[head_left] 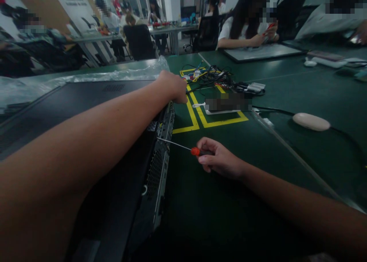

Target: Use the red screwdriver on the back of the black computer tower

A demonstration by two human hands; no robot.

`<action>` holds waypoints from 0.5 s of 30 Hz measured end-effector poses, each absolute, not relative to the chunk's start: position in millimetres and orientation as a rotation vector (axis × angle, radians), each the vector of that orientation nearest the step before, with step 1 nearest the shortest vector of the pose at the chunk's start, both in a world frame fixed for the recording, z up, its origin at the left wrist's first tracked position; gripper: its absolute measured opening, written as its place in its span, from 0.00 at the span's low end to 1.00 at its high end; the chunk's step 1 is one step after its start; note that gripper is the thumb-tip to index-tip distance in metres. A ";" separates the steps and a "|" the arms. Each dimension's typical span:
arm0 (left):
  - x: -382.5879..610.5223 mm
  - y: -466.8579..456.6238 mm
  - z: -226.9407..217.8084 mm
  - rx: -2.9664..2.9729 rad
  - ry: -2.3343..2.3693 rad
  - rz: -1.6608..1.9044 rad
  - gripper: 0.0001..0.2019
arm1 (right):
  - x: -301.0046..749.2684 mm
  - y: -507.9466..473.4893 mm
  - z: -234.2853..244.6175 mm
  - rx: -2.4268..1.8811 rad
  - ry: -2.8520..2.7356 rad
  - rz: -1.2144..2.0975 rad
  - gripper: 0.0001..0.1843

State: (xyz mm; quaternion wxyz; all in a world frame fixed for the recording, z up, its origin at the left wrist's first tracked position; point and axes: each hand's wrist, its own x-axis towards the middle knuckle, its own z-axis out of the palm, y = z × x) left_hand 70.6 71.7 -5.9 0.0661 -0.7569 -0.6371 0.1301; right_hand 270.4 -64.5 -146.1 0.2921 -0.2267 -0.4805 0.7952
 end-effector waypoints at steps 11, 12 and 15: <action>69.8 73.6 -6.1 -2.266 -1.905 0.450 0.36 | 268.4 -61.6 -150.0 -0.632 -1.260 2.094 0.20; 69.6 74.0 -6.6 -2.265 -1.909 0.443 0.35 | 268.3 -61.4 -150.8 -0.621 -1.263 2.093 0.19; 69.4 74.9 -7.7 -2.249 -1.925 0.432 0.34 | 268.6 -61.1 -153.1 -0.626 -1.289 2.103 0.19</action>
